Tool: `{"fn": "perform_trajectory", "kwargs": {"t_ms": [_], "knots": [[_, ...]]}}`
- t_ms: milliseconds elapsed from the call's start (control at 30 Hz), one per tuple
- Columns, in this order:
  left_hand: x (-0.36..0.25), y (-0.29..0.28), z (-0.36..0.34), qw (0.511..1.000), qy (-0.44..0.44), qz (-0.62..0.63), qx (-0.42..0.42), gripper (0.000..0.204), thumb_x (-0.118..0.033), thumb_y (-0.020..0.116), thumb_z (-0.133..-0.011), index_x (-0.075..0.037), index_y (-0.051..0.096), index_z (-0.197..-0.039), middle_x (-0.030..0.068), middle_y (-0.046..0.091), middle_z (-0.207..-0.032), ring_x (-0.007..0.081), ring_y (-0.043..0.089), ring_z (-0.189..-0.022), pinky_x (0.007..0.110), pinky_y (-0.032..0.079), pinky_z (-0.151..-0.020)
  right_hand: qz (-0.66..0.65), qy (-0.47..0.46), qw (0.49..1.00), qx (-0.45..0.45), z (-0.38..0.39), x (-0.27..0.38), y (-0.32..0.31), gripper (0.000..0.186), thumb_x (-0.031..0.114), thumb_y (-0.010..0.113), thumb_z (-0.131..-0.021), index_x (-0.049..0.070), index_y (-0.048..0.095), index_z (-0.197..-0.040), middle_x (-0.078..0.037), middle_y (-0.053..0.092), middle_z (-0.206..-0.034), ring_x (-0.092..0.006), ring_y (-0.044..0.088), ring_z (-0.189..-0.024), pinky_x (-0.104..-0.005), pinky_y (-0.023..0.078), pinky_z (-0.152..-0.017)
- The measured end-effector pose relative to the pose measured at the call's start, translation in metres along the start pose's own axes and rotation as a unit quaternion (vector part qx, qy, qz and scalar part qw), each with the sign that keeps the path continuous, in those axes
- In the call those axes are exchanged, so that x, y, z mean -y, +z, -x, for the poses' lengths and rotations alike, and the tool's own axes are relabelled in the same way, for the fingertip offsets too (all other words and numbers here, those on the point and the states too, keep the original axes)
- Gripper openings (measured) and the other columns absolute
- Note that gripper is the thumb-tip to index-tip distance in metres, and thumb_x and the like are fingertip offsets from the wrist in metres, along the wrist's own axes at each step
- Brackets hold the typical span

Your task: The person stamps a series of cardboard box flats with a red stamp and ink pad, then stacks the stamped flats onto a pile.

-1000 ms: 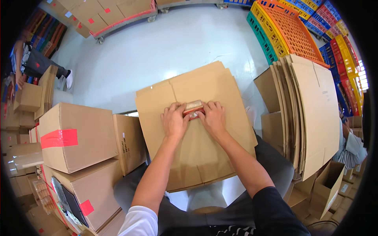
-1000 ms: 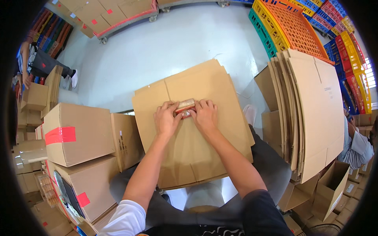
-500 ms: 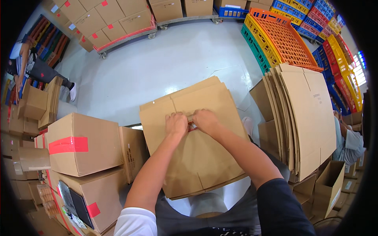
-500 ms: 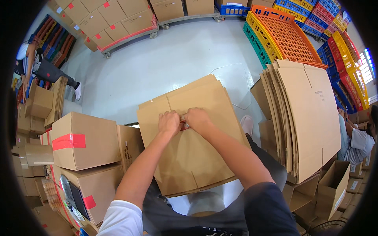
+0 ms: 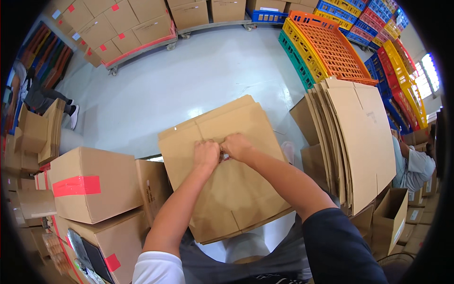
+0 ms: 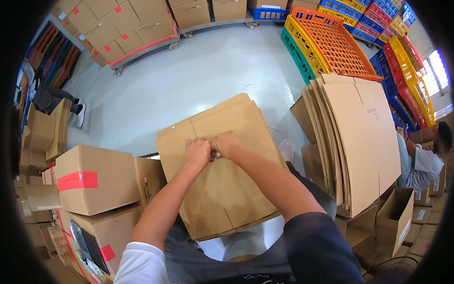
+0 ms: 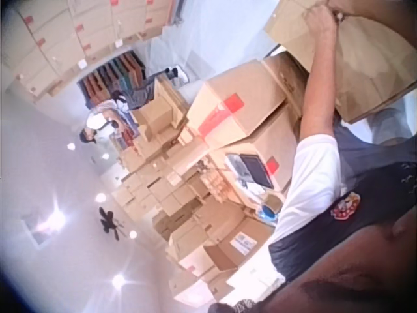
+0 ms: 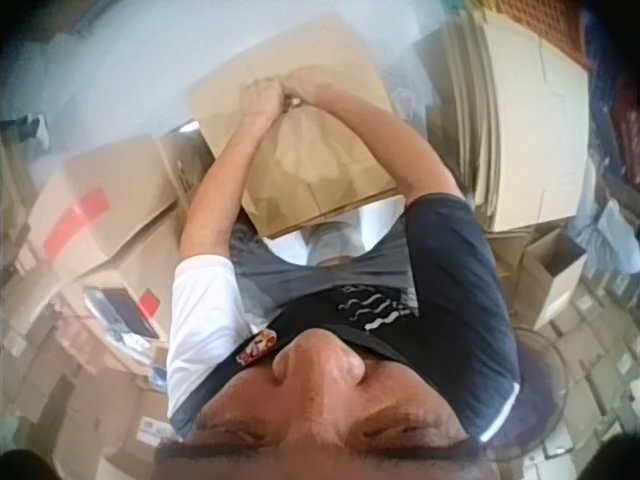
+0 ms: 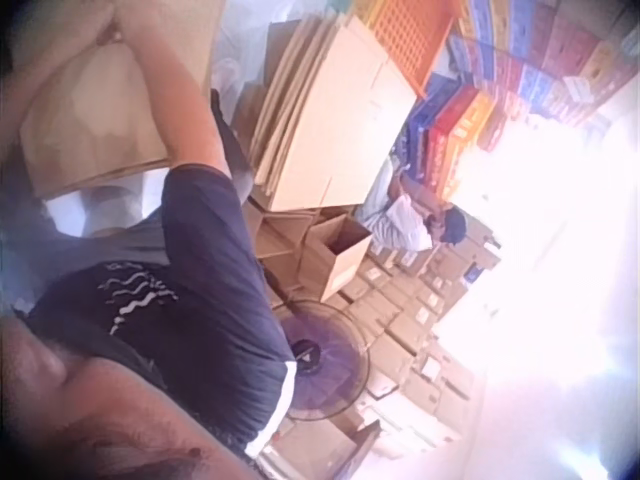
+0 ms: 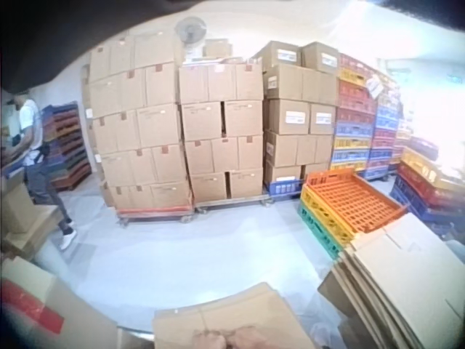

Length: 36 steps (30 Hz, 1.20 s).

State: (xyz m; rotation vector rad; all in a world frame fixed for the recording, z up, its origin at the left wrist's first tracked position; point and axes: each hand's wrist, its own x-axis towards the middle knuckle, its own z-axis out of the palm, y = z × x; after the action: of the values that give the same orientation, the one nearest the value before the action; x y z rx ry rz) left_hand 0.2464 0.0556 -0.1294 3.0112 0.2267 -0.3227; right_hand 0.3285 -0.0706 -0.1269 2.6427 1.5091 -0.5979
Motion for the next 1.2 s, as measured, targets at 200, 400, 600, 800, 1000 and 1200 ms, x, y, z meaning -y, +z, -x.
{"fn": "perform_trajectory", "kwargs": {"t_ms": [200,400,600,800,1000,1200], "knots": [[0.004,-0.017,-0.005,0.991,-0.034,0.116,0.058,0.032,-0.022,0.090,-0.064,0.002,0.072,-0.075,0.0190,0.073,-0.088,0.0360,0.071,-0.085,0.046,0.056,-0.078,0.024,-0.023,0.999,0.036,-0.006,-0.002,-0.012,0.007,0.016,0.074,-0.082,0.010,0.077,-0.083,-0.011,0.075,-0.090,-0.0290,0.073,-0.089,-0.0407,0.060,-0.077],[0.014,-0.027,-0.023,0.984,-0.005,0.124,0.128,0.025,-0.017,0.085,-0.070,0.001,0.073,-0.081,0.0205,0.072,-0.094,0.0375,0.071,-0.090,0.046,0.058,-0.080,-0.016,-0.036,0.990,0.132,-0.012,-0.006,-0.033,0.011,0.014,0.075,-0.079,0.006,0.077,-0.087,-0.015,0.074,-0.096,-0.0329,0.072,-0.092,-0.0423,0.059,-0.080],[0.006,-0.012,-0.006,0.994,0.026,0.103,0.039,0.024,-0.019,0.087,-0.066,0.000,0.074,-0.075,0.0189,0.072,-0.083,0.0344,0.069,-0.078,0.045,0.051,-0.079,-0.005,-0.066,0.997,0.042,-0.008,-0.012,0.006,0.009,0.010,0.069,-0.082,0.006,0.075,-0.086,-0.014,0.073,-0.095,-0.0315,0.072,-0.089,-0.0427,0.058,-0.077],[0.002,0.023,0.018,0.989,0.032,0.070,-0.126,0.026,-0.021,0.087,-0.066,0.000,0.072,-0.072,0.0159,0.070,-0.084,0.0306,0.067,-0.081,0.041,0.046,-0.081,0.022,-0.091,0.970,-0.224,0.024,-0.011,0.044,0.014,0.012,0.059,-0.086,0.004,0.070,-0.082,-0.011,0.067,-0.099,-0.0302,0.068,-0.081,-0.0424,0.055,-0.073],[0.009,0.009,-0.003,0.996,-0.003,0.088,-0.010,0.029,-0.024,0.088,-0.066,-0.002,0.072,-0.072,0.0159,0.070,-0.080,0.0318,0.067,-0.080,0.041,0.046,-0.081,-0.046,-0.091,0.987,-0.123,0.013,-0.016,0.027,0.012,0.013,0.067,-0.081,0.002,0.070,-0.085,-0.013,0.067,-0.102,-0.0312,0.068,-0.088,-0.0427,0.056,-0.077],[0.007,-0.015,-0.014,0.991,-0.003,0.112,0.074,0.028,-0.024,0.087,-0.068,0.000,0.072,-0.072,0.0198,0.071,-0.083,0.0341,0.067,-0.078,0.042,0.049,-0.082,-0.110,-0.078,0.990,-0.035,0.006,-0.027,0.014,0.017,0.012,0.076,-0.077,0.000,0.071,-0.088,-0.015,0.067,-0.105,-0.0339,0.069,-0.096,-0.0444,0.057,-0.084]]}}
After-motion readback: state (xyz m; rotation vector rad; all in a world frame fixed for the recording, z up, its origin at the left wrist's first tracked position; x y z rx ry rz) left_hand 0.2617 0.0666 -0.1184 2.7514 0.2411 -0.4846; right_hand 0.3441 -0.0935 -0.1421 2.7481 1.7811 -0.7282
